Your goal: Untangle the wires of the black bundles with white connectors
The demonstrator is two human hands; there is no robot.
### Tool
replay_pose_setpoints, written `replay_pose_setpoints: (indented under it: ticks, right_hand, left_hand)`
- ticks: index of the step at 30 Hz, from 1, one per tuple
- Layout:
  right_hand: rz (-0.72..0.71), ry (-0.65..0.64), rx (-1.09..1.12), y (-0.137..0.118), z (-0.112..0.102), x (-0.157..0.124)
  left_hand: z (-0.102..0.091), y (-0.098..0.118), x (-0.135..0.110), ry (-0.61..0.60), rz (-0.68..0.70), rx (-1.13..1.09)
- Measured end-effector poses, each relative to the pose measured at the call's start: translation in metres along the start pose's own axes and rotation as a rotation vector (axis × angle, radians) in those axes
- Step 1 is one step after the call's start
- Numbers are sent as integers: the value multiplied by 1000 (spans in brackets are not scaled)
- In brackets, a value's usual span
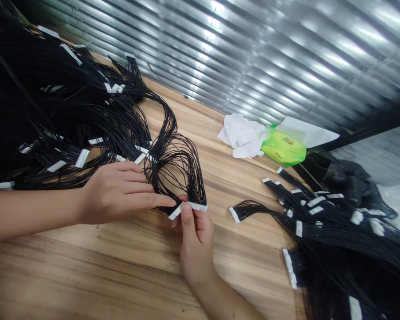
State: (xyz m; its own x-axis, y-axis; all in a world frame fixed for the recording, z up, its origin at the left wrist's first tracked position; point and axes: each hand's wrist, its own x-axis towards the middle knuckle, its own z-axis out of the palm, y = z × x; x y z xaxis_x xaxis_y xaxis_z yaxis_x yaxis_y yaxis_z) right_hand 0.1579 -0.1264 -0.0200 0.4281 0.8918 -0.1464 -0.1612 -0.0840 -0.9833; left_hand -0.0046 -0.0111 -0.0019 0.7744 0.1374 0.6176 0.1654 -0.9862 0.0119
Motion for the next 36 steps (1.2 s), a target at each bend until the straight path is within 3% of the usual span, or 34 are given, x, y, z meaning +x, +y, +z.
replay_pose_setpoints:
  ticks: [6,15,19,29,33,36]
  right_hand:
    - [-46,-73,-205,-2,0,-4]
    - [-40,-46,-193,0,0,-3]
    - [-32,-23,-156,0,0,-2]
    - [-10,-56,-149,0,-1,-5]
    - [33,-8,-12,-1,0,-1]
    - [52,56,108,-3,1,4]
  left_hand:
    - [-2,7,5,-29,-118,-14]
    - [-7,9,11,-58,-19,199]
    - [-7,6,11,2,-11,195]
    - [-2,7,15,-57,-38,99]
    - [-6,4,9,51,35,54]
    - [-9,5,5,98,140,-134]
